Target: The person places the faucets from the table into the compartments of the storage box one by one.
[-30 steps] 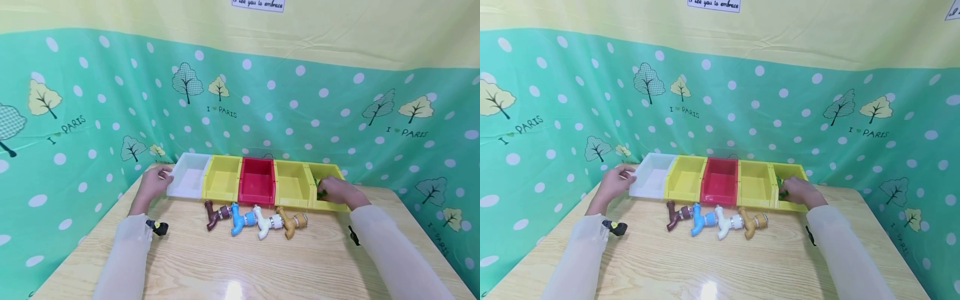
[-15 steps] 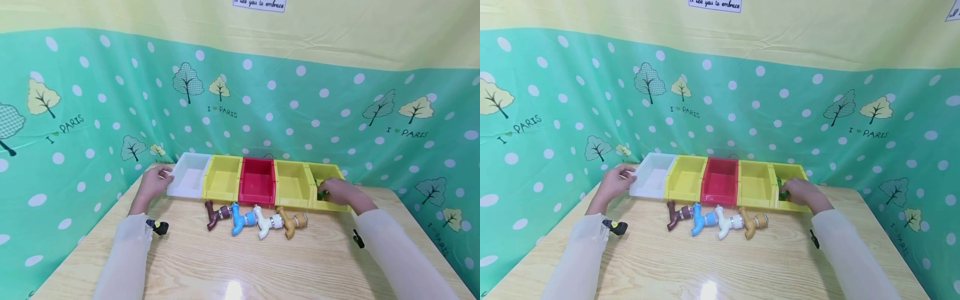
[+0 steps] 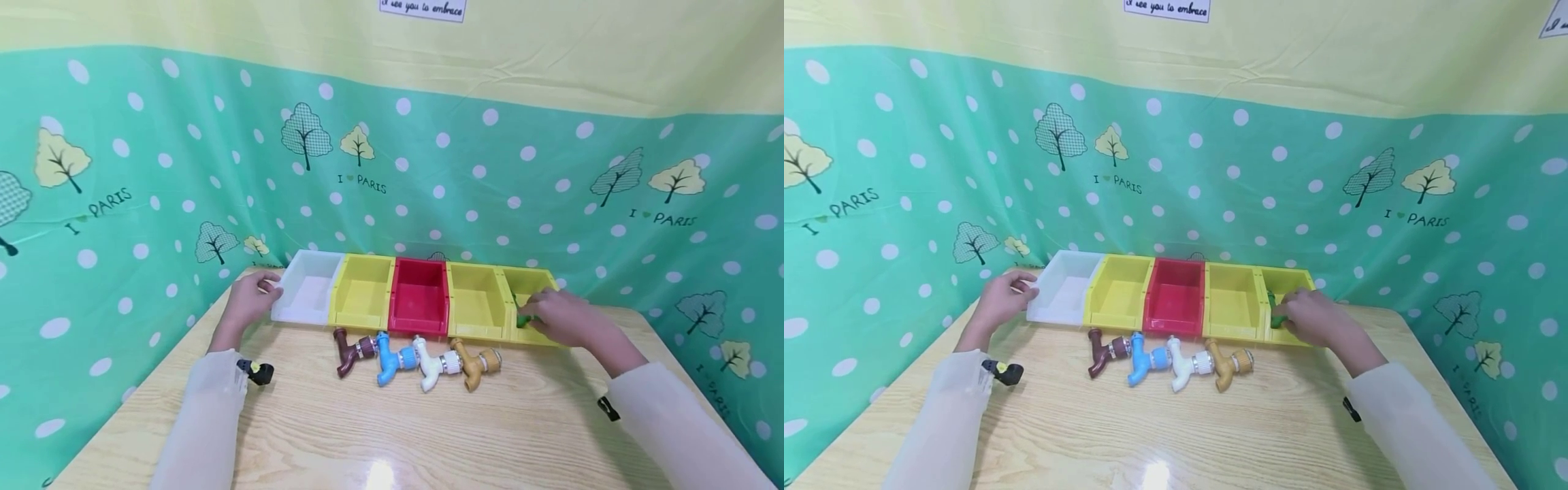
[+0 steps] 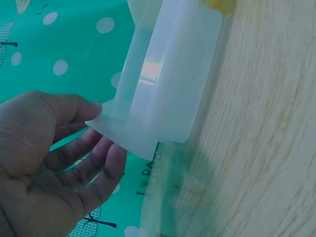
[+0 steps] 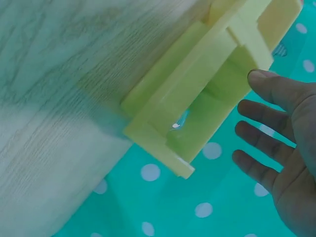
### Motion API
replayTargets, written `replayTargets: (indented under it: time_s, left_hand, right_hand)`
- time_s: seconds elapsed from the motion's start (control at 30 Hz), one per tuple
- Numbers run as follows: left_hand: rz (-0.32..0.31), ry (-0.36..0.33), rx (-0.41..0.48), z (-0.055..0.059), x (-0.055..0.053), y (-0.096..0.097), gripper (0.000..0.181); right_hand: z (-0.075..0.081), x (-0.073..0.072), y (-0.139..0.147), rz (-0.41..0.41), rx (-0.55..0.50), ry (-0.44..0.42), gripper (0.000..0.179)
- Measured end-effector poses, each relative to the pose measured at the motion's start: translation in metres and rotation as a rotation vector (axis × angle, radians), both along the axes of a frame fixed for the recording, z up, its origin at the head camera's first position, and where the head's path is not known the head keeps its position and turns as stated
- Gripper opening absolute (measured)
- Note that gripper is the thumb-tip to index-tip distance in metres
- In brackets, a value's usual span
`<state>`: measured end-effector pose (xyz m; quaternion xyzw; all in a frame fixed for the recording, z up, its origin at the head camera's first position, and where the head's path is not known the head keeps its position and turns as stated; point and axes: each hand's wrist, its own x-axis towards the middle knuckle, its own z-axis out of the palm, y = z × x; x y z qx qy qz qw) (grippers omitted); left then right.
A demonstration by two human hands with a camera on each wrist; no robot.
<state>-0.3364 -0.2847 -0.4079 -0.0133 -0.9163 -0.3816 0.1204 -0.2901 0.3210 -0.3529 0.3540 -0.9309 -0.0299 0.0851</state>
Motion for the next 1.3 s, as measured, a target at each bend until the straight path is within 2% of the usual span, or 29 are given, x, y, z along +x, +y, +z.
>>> replayTargets:
  time_s: [0.27, 0.53, 0.77, 1.03, 1.13, 1.3]
  left_hand:
    - [0.000, -0.005, 0.001, -0.001, 0.000, 0.000, 0.033]
    - [0.000, -0.003, 0.000, -0.002, -0.001, -0.001, 0.033]
    - [-0.008, 0.008, 0.000, -0.002, -0.002, -0.001, 0.033]
    - [-0.005, 0.000, 0.003, -0.001, -0.001, -0.001, 0.033]
    - [-0.003, -0.001, 0.003, -0.001, -0.001, -0.001, 0.033]
    - [-0.003, 0.008, -0.002, 0.000, -0.001, -0.001, 0.033]
  right_hand:
    - [-0.005, 0.018, -0.014, 0.092, 0.070, 0.127, 0.022]
    - [-0.020, 0.027, -0.029, 0.159, 0.065, 0.169, 0.024]
    - [-0.034, 0.034, -0.042, 0.214, 0.070, 0.145, 0.026]
    - [-0.043, 0.041, -0.058, 0.219, 0.054, 0.014, 0.026]
    - [-0.048, 0.041, -0.062, 0.230, 0.036, -0.001, 0.025]
    - [-0.054, 0.040, -0.067, 0.300, -0.001, 0.000, 0.025]
